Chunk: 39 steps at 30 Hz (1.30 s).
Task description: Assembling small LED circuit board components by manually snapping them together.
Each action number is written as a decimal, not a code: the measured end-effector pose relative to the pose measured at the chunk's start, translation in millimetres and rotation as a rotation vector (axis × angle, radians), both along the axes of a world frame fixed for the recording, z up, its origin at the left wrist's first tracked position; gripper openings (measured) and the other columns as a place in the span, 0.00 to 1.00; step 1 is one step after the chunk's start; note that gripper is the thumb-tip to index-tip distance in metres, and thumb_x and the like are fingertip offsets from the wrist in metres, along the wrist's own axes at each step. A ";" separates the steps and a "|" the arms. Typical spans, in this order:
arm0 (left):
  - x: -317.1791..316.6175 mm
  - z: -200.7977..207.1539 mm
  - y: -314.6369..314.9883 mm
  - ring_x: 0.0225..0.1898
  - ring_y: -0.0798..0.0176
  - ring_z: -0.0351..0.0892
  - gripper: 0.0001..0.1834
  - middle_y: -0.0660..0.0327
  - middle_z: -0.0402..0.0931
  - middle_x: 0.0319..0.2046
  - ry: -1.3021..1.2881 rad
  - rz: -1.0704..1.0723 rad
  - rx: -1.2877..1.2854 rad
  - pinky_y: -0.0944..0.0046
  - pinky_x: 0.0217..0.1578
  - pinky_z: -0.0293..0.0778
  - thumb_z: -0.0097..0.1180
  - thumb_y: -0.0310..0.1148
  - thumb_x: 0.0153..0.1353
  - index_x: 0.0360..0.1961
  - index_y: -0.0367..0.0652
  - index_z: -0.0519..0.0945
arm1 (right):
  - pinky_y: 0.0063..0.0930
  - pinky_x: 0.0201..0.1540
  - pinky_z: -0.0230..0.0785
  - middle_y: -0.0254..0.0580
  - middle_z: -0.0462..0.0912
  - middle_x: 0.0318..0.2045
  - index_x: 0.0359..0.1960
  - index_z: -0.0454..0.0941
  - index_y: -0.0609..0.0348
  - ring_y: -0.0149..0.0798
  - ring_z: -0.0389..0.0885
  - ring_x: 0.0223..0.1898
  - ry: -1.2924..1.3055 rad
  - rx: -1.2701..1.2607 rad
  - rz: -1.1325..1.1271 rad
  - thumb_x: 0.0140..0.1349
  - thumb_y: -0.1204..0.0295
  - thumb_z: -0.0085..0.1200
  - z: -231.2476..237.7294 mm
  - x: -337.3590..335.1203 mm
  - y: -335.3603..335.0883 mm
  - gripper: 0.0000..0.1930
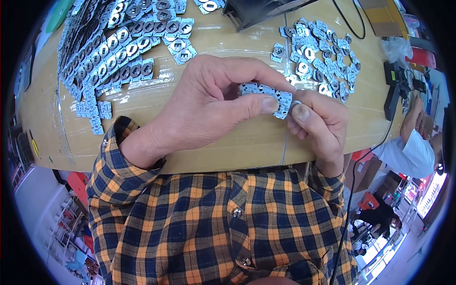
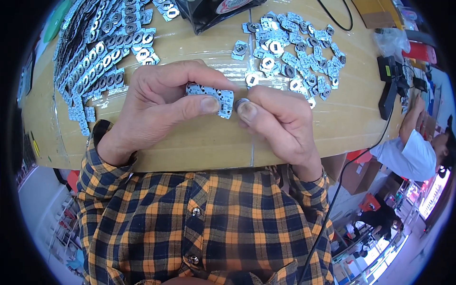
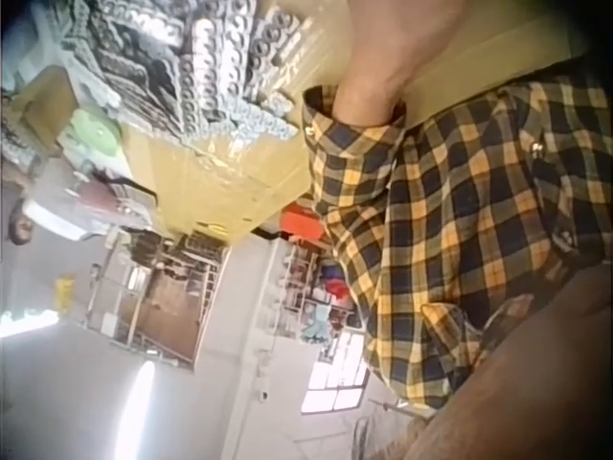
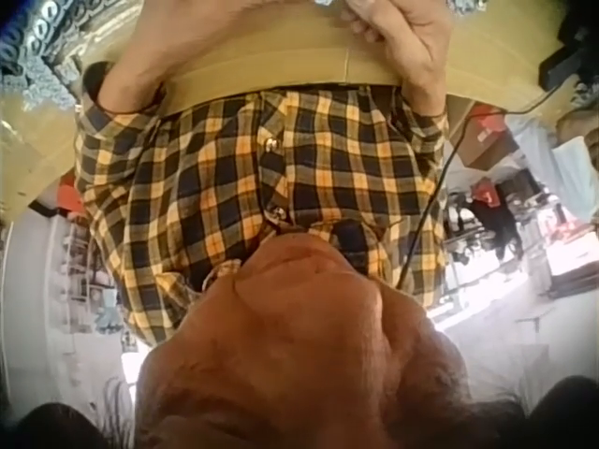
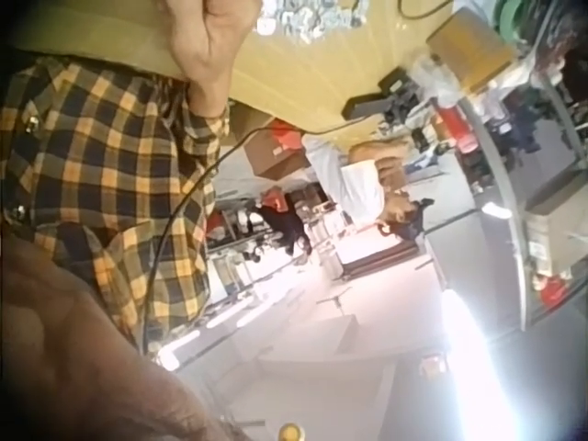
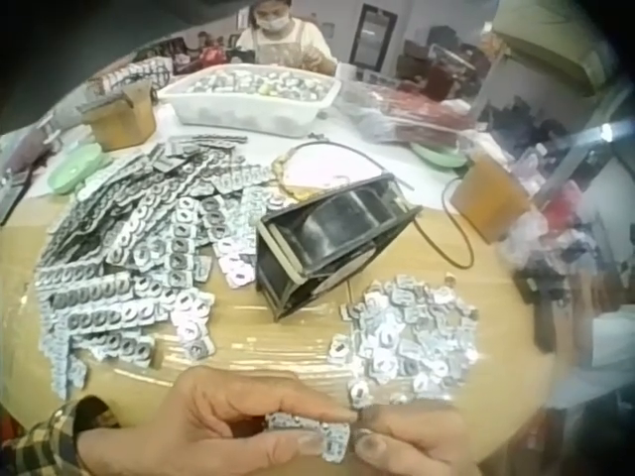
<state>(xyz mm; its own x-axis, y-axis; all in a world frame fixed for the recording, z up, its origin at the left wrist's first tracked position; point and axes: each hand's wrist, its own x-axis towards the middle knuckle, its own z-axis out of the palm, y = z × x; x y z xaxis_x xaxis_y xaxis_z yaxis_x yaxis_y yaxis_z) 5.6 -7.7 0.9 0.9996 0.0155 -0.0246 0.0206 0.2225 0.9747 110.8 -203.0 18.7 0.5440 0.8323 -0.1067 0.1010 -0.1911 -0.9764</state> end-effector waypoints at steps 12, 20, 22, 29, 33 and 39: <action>-2.4 1.1 -1.7 0.35 0.74 0.79 0.07 0.61 0.81 0.34 0.175 0.114 0.125 0.77 0.34 0.74 0.61 0.22 0.60 0.40 0.34 0.81 | 0.28 0.21 0.58 0.41 0.70 0.17 0.24 0.74 0.65 0.35 0.69 0.17 -0.356 -0.132 0.173 0.64 0.74 0.52 12.4 14.2 12.7 0.11; -0.4 10.3 5.3 0.16 0.79 0.72 0.06 0.58 0.81 0.26 0.275 0.001 -0.377 0.80 0.12 0.61 0.61 0.27 0.61 0.35 0.35 0.79 | 0.19 0.16 0.55 0.33 0.74 0.15 0.24 0.75 0.64 0.24 0.66 0.14 0.371 -0.136 0.166 0.68 0.70 0.50 21.1 25.9 19.9 0.14; 1.6 5.5 5.9 0.16 0.79 0.72 0.06 0.56 0.81 0.26 0.301 0.013 -0.436 0.80 0.12 0.60 0.60 0.27 0.62 0.35 0.36 0.78 | 0.15 0.11 0.50 0.32 0.72 0.13 0.24 0.76 0.63 0.22 0.62 0.10 0.737 -0.049 0.110 0.69 0.66 0.48 11.4 26.3 24.2 0.16; 4.3 -7.4 4.4 0.17 0.77 0.73 0.05 0.52 0.80 0.28 0.247 0.052 -0.684 0.79 0.12 0.62 0.56 0.28 0.65 0.36 0.36 0.76 | 0.16 0.11 0.50 0.34 0.70 0.13 0.24 0.73 0.65 0.22 0.60 0.10 0.893 0.094 0.067 0.69 0.68 0.48 -3.4 23.1 35.4 0.16; 6.2 -7.7 1.8 0.19 0.74 0.75 0.05 0.52 0.80 0.29 0.260 0.091 -0.674 0.77 0.15 0.66 0.55 0.27 0.65 0.37 0.35 0.76 | 0.17 0.08 0.47 0.37 0.69 0.12 0.25 0.69 0.68 0.21 0.56 0.07 0.862 0.157 -0.006 0.71 0.66 0.43 -9.2 20.7 37.5 0.18; 2.2 -10.5 2.3 0.29 0.69 0.79 0.10 0.55 0.80 0.32 0.045 0.289 -0.192 0.73 0.27 0.74 0.54 0.24 0.64 0.45 0.31 0.77 | 0.18 0.11 0.47 0.35 0.67 0.12 0.23 0.68 0.65 0.22 0.56 0.08 0.515 0.060 -0.030 0.70 0.68 0.43 -9.6 25.3 33.6 0.17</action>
